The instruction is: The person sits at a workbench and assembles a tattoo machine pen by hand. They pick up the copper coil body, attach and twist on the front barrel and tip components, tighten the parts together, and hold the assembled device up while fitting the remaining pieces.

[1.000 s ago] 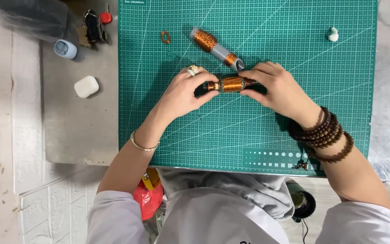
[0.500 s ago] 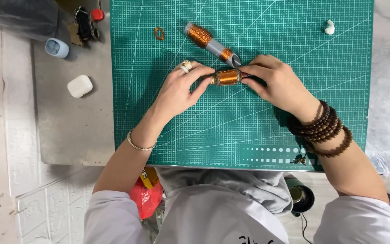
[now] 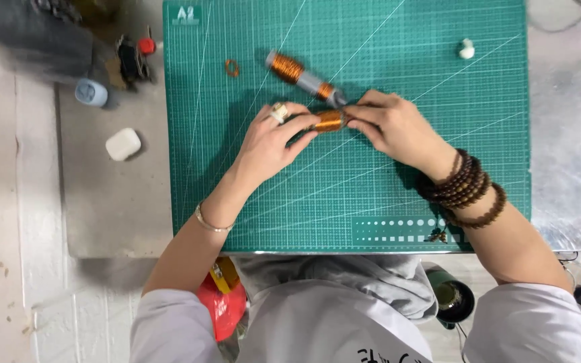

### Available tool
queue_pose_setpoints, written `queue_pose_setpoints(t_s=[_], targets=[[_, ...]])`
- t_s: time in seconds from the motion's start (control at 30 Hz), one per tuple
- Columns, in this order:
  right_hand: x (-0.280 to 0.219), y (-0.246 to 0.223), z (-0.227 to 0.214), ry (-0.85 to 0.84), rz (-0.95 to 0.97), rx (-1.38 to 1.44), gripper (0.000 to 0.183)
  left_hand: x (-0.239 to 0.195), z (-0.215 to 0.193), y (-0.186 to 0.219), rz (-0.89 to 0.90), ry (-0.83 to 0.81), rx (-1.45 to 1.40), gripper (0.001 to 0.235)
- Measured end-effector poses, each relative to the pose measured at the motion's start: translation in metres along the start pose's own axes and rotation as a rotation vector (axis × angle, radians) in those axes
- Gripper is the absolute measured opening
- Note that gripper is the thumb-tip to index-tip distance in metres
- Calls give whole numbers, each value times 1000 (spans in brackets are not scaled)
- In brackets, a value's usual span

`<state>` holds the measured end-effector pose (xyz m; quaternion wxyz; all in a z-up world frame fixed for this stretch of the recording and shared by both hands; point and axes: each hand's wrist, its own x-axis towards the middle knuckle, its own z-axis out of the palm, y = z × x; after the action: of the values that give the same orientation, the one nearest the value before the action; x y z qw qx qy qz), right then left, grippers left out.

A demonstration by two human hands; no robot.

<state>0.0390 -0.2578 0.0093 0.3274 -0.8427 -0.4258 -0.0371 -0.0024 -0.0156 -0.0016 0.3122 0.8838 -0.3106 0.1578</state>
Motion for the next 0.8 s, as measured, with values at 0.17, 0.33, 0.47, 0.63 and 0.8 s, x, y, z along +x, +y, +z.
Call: queue_pose_setpoints(t_s=[0.17, 0.33, 0.47, 0.63, 0.8], targets=[[-2, 12, 8, 29, -13, -38, 19, 2, 4, -4, 37, 32, -5, 13], [-1, 15, 9, 15, 24, -2, 21, 4, 9, -4, 14, 79, 89, 16], [-1, 13, 12, -3, 18, -95, 24, 5, 9, -3, 19, 89, 85, 21], [4, -5, -5, 13, -10, -119, 25, 13, 0, 7, -65, 35, -55, 22], [-2, 13, 8, -17, -34, -139, 31, 15, -1, 4, -56, 15, -44, 20]])
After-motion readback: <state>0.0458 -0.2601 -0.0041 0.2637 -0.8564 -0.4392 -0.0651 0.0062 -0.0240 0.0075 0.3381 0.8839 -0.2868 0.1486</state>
